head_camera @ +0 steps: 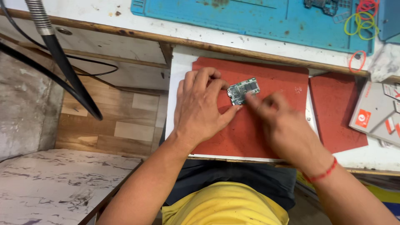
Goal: The person uses a purple toothbrush to scrub the surface of a small green circuit board placed on a red mat. The person holds the board steady with one hand while scrubbing with the other, occasionally flipping the board to clean different sides.
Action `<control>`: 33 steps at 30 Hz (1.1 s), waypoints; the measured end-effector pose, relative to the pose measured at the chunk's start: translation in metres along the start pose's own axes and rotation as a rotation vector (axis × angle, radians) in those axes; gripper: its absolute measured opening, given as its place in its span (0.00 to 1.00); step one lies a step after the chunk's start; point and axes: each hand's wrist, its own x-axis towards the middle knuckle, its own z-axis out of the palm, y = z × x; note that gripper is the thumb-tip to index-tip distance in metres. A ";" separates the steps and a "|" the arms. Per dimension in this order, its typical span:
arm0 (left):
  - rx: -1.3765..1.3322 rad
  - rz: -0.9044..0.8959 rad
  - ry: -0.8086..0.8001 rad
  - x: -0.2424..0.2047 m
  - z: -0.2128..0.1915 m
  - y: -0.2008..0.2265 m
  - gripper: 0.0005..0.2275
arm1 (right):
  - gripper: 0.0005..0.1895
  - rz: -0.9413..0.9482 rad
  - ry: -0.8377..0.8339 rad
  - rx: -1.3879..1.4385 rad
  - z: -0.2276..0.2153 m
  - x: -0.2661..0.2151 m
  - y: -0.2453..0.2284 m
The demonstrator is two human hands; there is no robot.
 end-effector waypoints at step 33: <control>0.008 -0.009 -0.023 0.002 -0.004 0.005 0.20 | 0.34 0.182 0.037 0.122 0.000 -0.005 0.003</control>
